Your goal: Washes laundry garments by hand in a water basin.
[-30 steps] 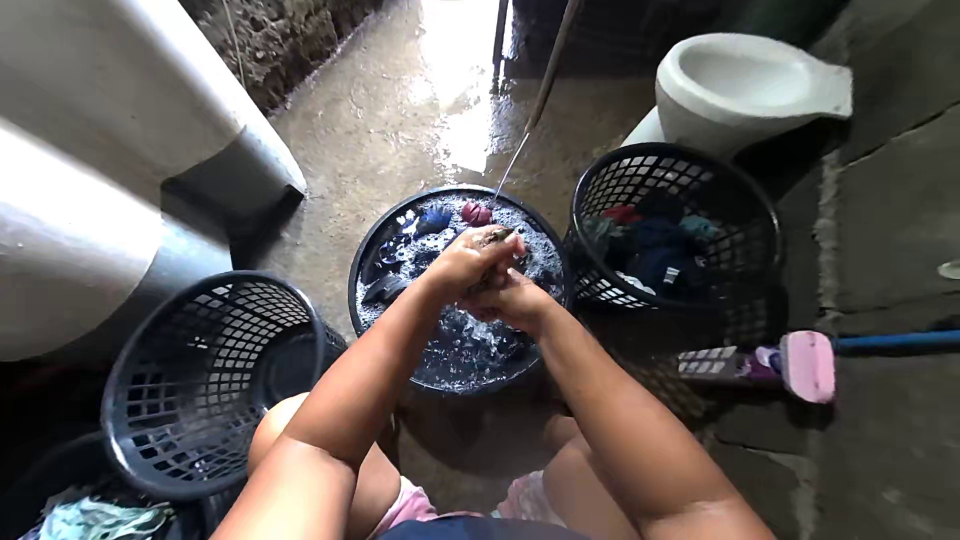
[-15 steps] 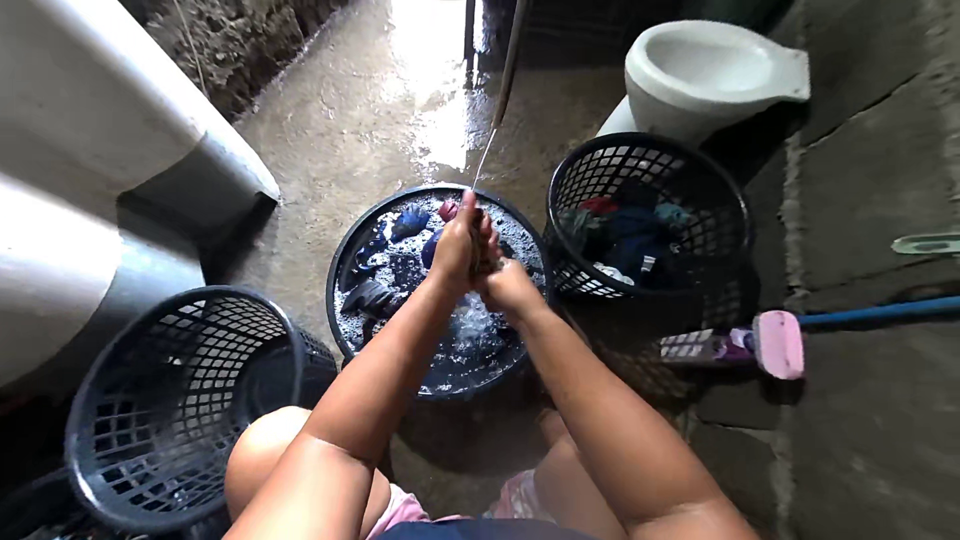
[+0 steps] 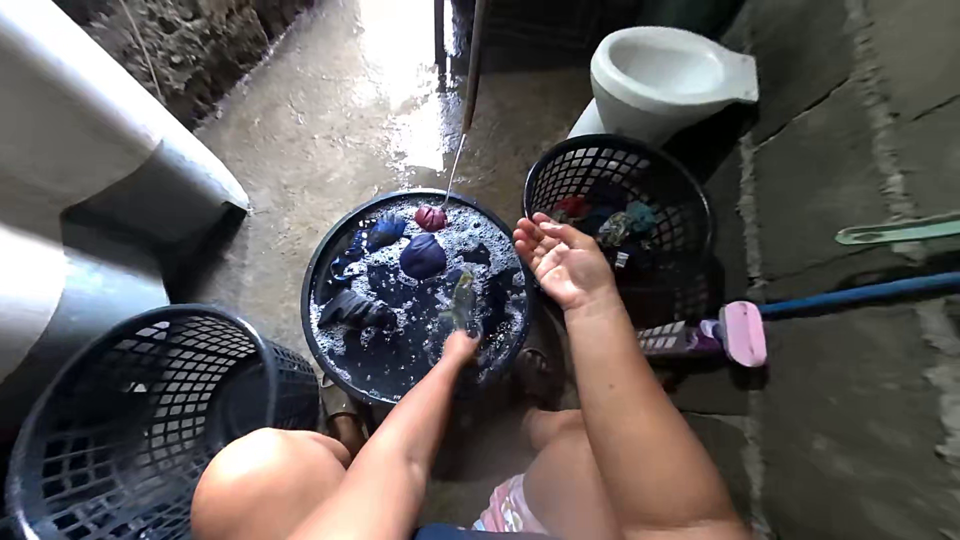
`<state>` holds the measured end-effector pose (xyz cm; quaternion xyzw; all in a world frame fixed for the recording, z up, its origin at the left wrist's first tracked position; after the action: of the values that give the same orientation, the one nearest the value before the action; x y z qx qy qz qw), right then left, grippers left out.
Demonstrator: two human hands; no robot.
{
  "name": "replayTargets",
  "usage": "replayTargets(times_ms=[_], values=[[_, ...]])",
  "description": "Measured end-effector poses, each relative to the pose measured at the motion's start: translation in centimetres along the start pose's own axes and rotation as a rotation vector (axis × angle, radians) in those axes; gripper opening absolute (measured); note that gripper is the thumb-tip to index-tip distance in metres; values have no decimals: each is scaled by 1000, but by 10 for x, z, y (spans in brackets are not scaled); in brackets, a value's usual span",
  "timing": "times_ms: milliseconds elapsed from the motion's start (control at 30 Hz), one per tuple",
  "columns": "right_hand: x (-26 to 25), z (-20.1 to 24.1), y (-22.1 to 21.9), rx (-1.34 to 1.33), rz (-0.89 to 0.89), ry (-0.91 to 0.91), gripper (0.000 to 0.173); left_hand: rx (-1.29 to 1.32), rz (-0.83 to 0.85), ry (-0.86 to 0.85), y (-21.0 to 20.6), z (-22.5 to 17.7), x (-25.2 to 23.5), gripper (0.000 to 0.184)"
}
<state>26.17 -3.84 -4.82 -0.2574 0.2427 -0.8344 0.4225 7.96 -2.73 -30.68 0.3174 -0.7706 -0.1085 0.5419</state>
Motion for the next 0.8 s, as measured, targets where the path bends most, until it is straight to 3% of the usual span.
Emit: replayTargets(times_ms=[67,167,267,367,600,700,800], values=[[4,-5,-3,80,7,-37,22,-186,69,78,-6,30,7,45],[6,-6,-6,212,40,-47,17,-421,166,99,-5,74,18,42],[3,-14,-11,272,63,-57,16,-443,233,86,10,90,24,45],[5,-32,-21,422,138,-88,20,-366,235,14,42,71,31,56],[29,-116,-43,1364,717,-161,47,-32,-67,-432,159,-37,132,32],[38,-128,-48,1505,771,-206,43,-12,-249,-546,192,-41,162,21],[38,-120,-53,1513,722,-180,38,-114,-260,-380,179,-5,118,29]])
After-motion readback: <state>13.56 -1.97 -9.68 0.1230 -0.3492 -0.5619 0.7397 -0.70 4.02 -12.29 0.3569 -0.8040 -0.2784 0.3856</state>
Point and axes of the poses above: each hand's wrist, its own x-axis away from the middle knuckle, its own y-axis out of the back of the hand, z = x × y, the point moved 9 cm from there along -x, towards the middle knuckle, and after that the axes turned 7 degrees about y, right-handed, at the moved point
